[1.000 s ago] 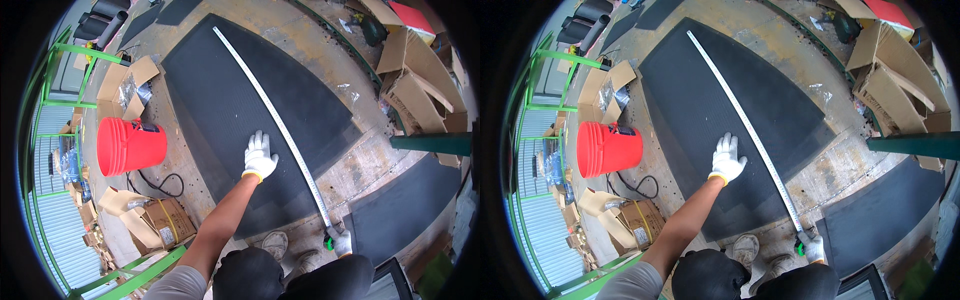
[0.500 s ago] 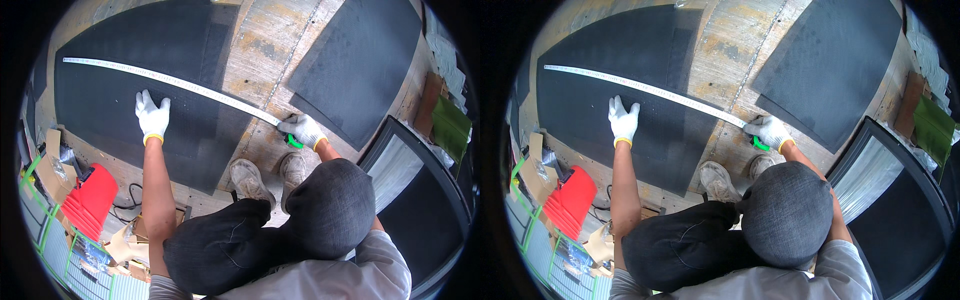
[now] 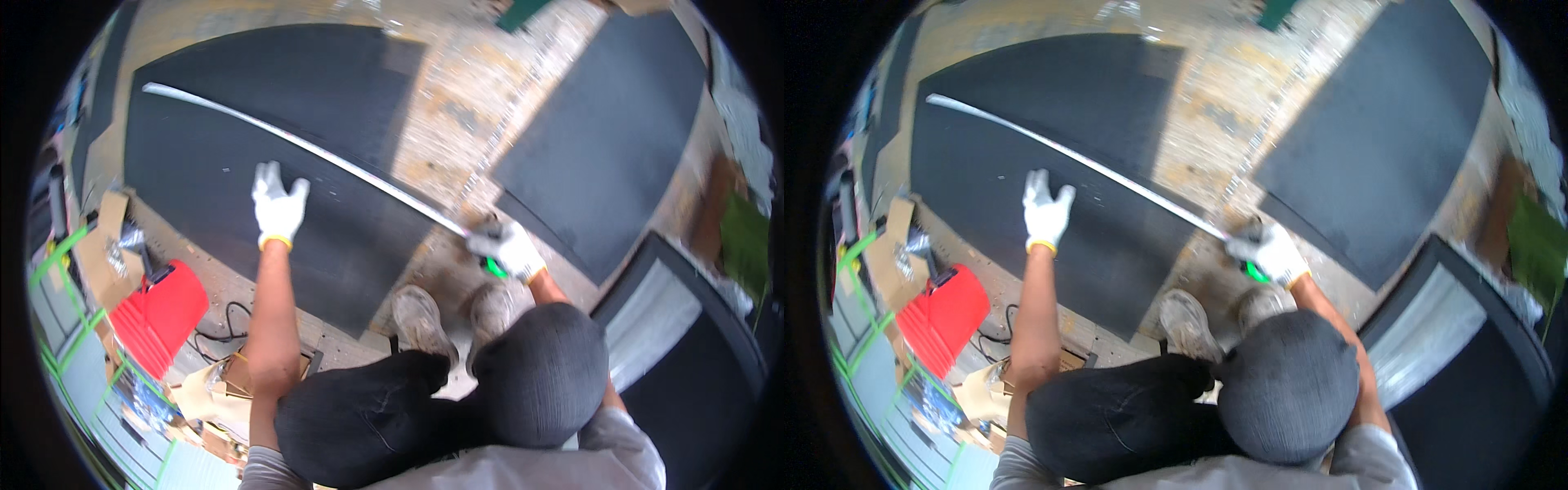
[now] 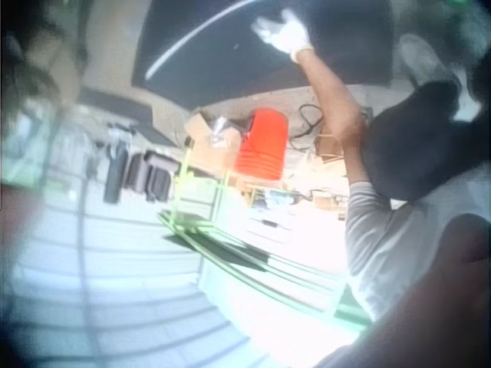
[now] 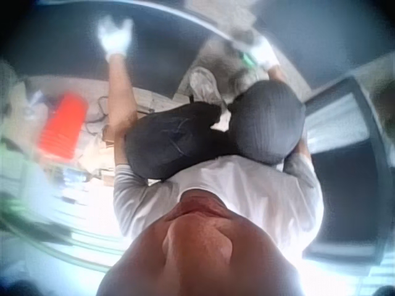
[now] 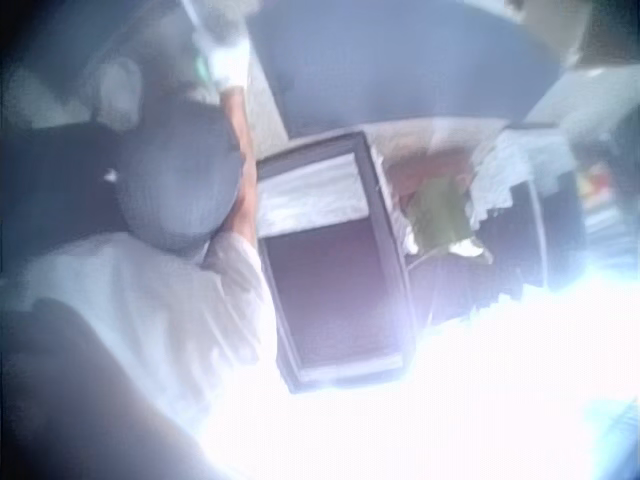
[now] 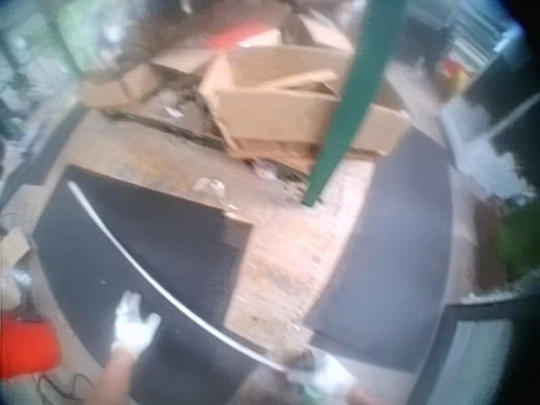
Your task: The person measures several black rectangular mats on the floor using a tape measure. They repeatedly extend the tape measure across the mats, reposition it, and retract it, then move to different mats to repeat the process.
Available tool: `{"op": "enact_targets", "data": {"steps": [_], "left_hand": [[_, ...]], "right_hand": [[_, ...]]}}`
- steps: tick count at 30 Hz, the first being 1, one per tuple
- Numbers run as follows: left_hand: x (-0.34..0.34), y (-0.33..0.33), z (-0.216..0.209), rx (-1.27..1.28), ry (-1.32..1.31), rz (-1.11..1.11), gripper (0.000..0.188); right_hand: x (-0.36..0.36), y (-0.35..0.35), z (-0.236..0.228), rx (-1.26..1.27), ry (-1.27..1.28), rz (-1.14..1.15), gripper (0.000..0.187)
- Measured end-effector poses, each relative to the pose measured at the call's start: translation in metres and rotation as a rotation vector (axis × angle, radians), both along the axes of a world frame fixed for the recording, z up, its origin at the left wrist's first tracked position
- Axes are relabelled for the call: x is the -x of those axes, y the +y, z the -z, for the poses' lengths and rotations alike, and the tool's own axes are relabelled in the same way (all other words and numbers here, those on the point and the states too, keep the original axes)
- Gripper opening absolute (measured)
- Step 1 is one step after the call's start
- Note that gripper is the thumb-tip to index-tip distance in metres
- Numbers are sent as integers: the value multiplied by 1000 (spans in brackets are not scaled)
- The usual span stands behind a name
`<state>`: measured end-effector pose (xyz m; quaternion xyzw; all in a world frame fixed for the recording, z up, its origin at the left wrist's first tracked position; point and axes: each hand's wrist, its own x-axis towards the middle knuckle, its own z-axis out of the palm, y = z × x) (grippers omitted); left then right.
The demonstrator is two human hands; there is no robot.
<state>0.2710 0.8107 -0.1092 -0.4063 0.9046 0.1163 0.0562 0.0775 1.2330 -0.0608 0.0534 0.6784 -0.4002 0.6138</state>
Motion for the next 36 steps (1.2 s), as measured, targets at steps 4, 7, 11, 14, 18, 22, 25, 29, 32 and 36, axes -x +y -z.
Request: {"op": "enact_targets", "data": {"steps": [4,7,11,14,18,22,25,29,32,36], "left_hand": [[-48,18,-11,-18,208,-287,73],[-114,35,-16,7,149,-605,72],[-211,72,-9,-36,51,-1082,68],[-256,104,3,-242,173,-1324,63],[-264,108,14,-203,205,-1344,68],[-255,90,12,-397,477,-1370,71],[-267,75,-1,-701,574,-1450,50],[-275,60,-27,-891,845,-1364,34],[-263,50,-68,-931,911,-1288,49],[-243,1,-162,-907,843,-1281,46]], "right_hand": [[3,-35,-9,199,-53,-54,48],[9,-59,-2,225,107,-133,83],[19,-72,-7,124,251,-251,110],[25,-80,-17,83,447,-375,111],[25,-114,-13,81,606,-640,92],[25,-163,2,95,636,-928,80],[38,-186,-2,97,596,-1124,78],[56,-209,-18,150,437,-1247,64],[56,-231,-46,12,225,-1309,53],[73,-261,-141,43,137,-1170,40]]}}
